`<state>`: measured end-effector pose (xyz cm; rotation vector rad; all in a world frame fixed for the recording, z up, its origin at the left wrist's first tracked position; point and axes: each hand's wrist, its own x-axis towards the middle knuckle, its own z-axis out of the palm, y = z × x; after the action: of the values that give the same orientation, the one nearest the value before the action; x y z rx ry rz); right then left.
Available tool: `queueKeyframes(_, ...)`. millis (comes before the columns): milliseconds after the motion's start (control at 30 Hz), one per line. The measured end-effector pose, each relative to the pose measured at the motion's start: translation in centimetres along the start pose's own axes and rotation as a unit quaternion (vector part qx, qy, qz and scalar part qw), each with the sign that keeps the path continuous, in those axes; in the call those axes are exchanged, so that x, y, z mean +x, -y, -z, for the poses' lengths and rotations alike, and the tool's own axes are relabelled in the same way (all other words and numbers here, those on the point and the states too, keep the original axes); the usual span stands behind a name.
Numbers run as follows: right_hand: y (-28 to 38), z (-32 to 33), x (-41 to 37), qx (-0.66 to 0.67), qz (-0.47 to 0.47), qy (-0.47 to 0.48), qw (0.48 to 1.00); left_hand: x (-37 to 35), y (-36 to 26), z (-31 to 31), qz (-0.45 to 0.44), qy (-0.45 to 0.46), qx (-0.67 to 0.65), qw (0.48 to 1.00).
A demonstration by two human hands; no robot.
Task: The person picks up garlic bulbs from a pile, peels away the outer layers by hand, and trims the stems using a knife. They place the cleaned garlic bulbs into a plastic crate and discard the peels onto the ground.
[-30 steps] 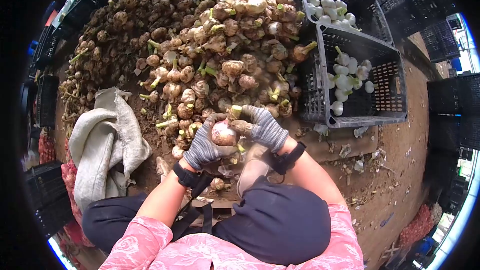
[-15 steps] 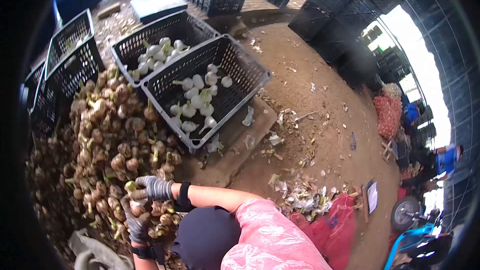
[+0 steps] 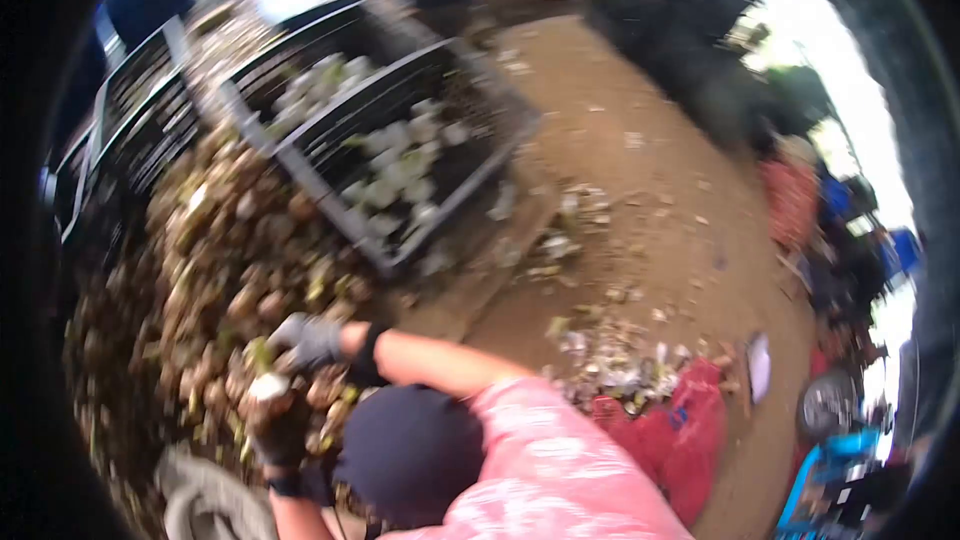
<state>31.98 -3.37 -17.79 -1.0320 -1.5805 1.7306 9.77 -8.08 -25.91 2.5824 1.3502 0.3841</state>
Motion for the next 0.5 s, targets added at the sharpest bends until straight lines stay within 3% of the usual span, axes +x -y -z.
queueKeyframes(33,-2.1,0.0,0.4,0.023,0.049,-0.016,0.998,0.2,-1.1,0.4,0.088,-0.017,-0.215,0.973)
queueKeyframes(67,-2.3,-0.1,0.6,0.019,0.046,-0.016,0.999,0.6,-1.2,0.1,0.037,0.047,0.055,0.997)
queueKeyframes(100,-1.9,0.0,0.2,0.019,-0.004,-0.028,0.999,1.1,-2.1,2.7,-0.074,0.031,0.033,0.996)
queueKeyframes(133,-2.1,-0.5,0.3,0.089,-0.034,-0.042,0.995,2.2,-2.0,3.0,-0.028,0.149,0.058,0.987)
queueKeyframes(167,-3.5,-0.4,0.6,0.073,-0.013,-0.036,0.997,2.2,-2.2,3.5,0.011,0.159,0.073,0.985)
queueKeyframes(200,-3.0,-0.8,0.6,0.131,-0.106,-0.045,0.985,2.7,-2.7,3.8,0.119,0.150,-0.302,0.934)
queueKeyframes(233,-4.3,-1.1,0.8,0.177,-0.064,-0.070,0.980,3.3,-3.4,4.2,0.195,0.099,-0.636,0.741)
queueKeyframes(267,-5.9,-1.6,1.2,0.186,-0.020,-0.083,0.979,3.4,-3.5,4.4,0.227,0.025,-0.873,0.430)
queueKeyframes(300,-6.1,-1.5,1.1,0.197,-0.027,-0.069,0.978,3.0,-3.2,3.0,0.299,0.010,-0.867,0.398)
queueKeyframes(333,-6.4,-1.6,1.1,0.208,-0.037,-0.057,0.976,2.7,-2.7,1.5,0.204,0.012,-0.704,0.681)
queueKeyframes(400,-6.3,-1.7,1.1,0.199,-0.068,-0.031,0.977,2.0,-3.3,1.6,0.309,-0.142,-0.740,0.581)
queueKeyframes(433,-6.0,-1.8,1.2,0.228,-0.090,-0.005,0.970,1.7,-1.8,-0.3,0.230,-0.157,-0.663,0.695)
queueKeyframes(500,-4.7,-2.2,1.1,0.301,-0.145,0.000,0.943,1.0,-0.9,-2.5,0.245,-0.123,-0.679,0.681)
